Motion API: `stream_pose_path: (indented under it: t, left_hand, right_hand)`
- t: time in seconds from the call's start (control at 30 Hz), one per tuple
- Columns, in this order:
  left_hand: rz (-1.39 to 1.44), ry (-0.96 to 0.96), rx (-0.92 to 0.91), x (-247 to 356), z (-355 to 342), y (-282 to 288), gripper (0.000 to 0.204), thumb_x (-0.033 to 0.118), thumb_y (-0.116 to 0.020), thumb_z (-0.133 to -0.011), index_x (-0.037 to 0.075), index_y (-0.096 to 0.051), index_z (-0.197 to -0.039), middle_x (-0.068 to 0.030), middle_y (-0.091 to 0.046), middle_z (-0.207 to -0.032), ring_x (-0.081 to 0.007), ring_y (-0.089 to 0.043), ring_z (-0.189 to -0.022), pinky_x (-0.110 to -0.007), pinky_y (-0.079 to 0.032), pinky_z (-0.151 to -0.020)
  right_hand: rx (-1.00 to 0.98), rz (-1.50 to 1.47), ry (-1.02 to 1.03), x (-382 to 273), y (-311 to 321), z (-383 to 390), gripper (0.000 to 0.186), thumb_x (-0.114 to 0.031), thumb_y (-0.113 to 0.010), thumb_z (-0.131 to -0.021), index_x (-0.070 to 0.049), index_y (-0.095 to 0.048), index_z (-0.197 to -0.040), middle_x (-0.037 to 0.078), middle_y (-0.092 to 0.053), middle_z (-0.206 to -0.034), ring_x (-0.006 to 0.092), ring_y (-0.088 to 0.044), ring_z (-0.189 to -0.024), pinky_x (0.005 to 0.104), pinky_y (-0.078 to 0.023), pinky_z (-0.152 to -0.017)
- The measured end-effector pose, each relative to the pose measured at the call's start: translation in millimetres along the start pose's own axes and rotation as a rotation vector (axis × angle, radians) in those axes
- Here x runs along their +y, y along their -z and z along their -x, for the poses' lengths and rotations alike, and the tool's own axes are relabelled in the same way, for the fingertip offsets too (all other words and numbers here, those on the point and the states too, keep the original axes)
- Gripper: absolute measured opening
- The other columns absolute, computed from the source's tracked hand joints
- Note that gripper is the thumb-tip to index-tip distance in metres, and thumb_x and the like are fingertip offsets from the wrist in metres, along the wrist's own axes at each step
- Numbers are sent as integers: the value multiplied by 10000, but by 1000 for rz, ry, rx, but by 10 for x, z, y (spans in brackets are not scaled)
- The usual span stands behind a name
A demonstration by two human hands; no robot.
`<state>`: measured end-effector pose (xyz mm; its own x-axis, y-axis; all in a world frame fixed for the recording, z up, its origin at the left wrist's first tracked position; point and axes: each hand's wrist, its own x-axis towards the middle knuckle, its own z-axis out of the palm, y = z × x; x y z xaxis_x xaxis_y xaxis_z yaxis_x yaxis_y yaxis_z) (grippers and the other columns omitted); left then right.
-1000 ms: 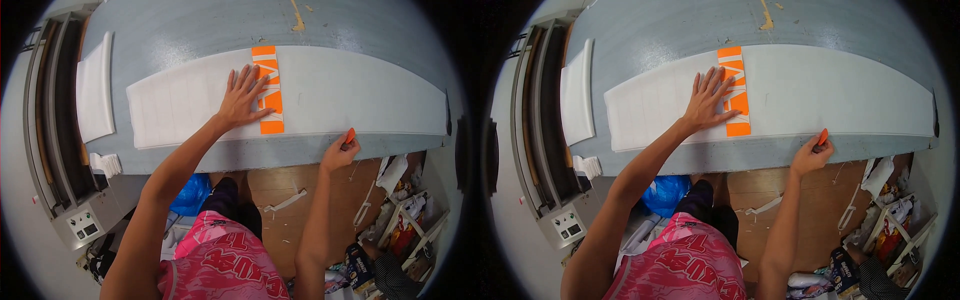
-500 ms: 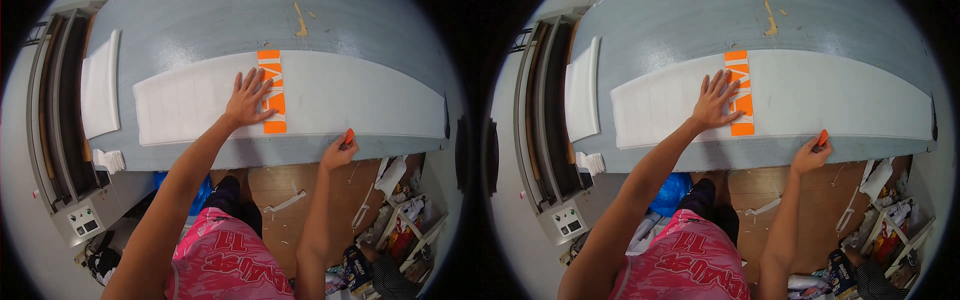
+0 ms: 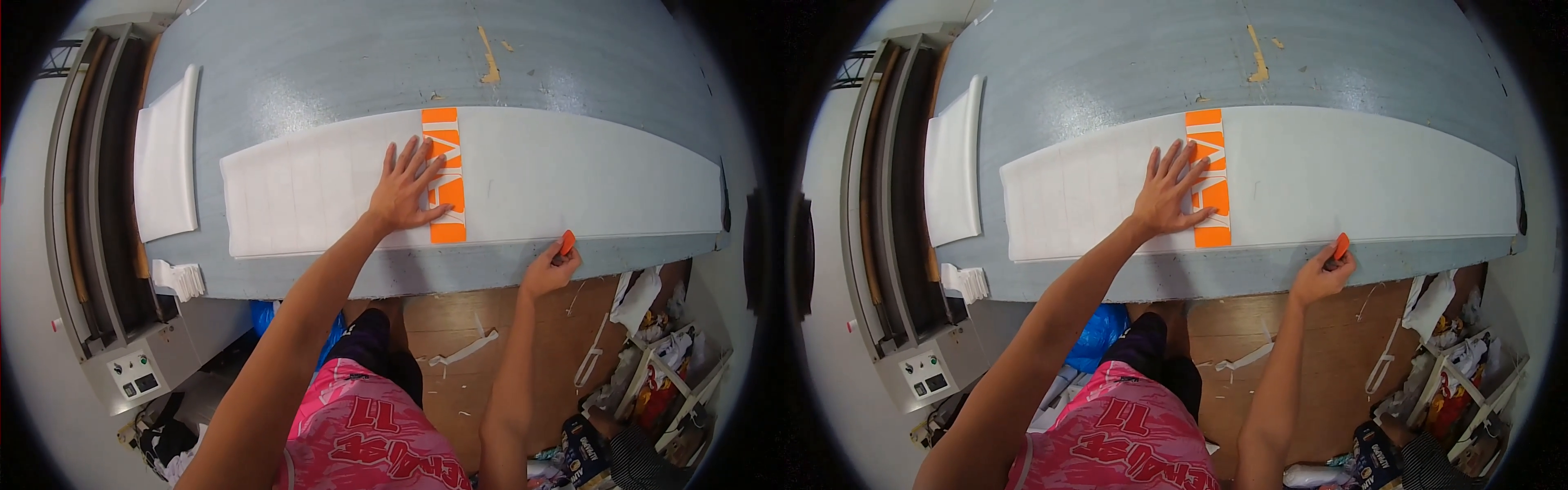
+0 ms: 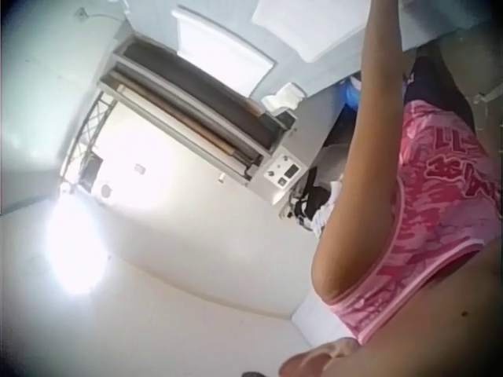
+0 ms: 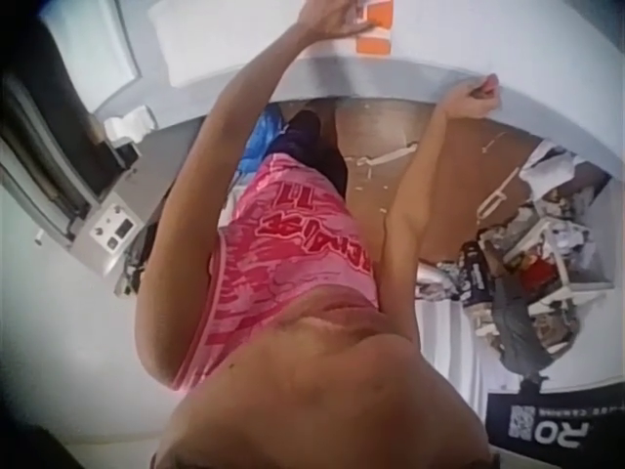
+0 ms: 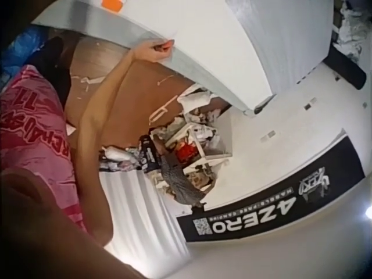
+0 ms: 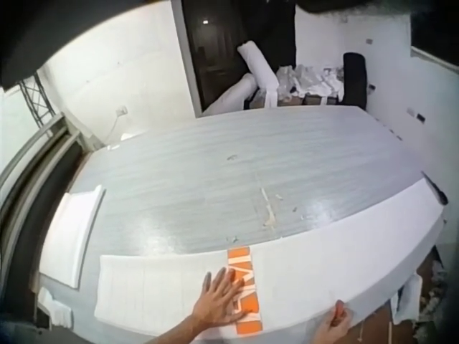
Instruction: The recorder is applying an orange vinyl decal to a white fabric material using a squeegee tool.
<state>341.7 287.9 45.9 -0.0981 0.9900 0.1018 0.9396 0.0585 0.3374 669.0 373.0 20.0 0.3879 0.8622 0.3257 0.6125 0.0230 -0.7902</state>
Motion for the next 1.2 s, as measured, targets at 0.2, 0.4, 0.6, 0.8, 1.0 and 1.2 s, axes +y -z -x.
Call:
stream_pose_path:
  t: [0.2,0.4,0.6,0.8,1.0,1.2]
  left_hand:
    - [-16,-5,6,-22,12,3,933,765,-579,-951,205,-445,-1685,-164,-281,-1801,-405,-170,-1685,-680,-50,-1339]
    - [-25,4,9,-37,17,4,941,795,-542,-953,216,-437,-1687,-167,-287,-1798,-399,-158,-1690,-676,-41,-1342]
    - [7,0,17,-37,13,-16,932,784,-560,-955,204,-453,-1676,-177,-307,-1787,-407,-178,-1683,-688,-53,-1335]
    - [19,-1,36,-72,27,-26,927,762,-595,-943,193,-467,-1664,-181,-331,-1774,-415,-207,-1673,-697,-80,-1328]
    - [16,-8,30,-67,19,-33,934,763,-593,-935,199,-461,-1668,-181,-329,-1775,-415,-203,-1675,-695,-77,-1328]
    - [4,-9,22,-97,55,-35,936,763,-601,-936,212,-448,-1677,-176,-316,-1782,-413,-207,-1673,-695,-73,-1330]
  right_hand:
    - [-4,47,-10,-40,-5,13,284,-221,-752,-1060,16,-647,-1175,84,-692,-885,156,-592,-710,326,-529,-662]
    - [-16,52,-27,0,-19,27,278,-223,-750,-1061,5,-647,-1184,80,-691,-894,155,-587,-718,325,-525,-667]
    - [-25,83,-42,22,-11,23,284,-221,-749,-1062,8,-645,-1194,80,-699,-915,159,-596,-732,308,-527,-686]
    - [-23,49,-16,-24,-36,23,283,-200,-750,-1061,28,-645,-1191,78,-657,-904,153,-564,-723,311,-518,-651]
    - [-27,61,-27,13,-22,16,279,-204,-749,-1063,27,-647,-1179,73,-656,-897,151,-557,-707,306,-517,-651]
    - [-27,66,-31,-44,-18,54,290,-209,-758,-1058,27,-642,-1179,81,-661,-902,156,-565,-711,309,-520,-652]
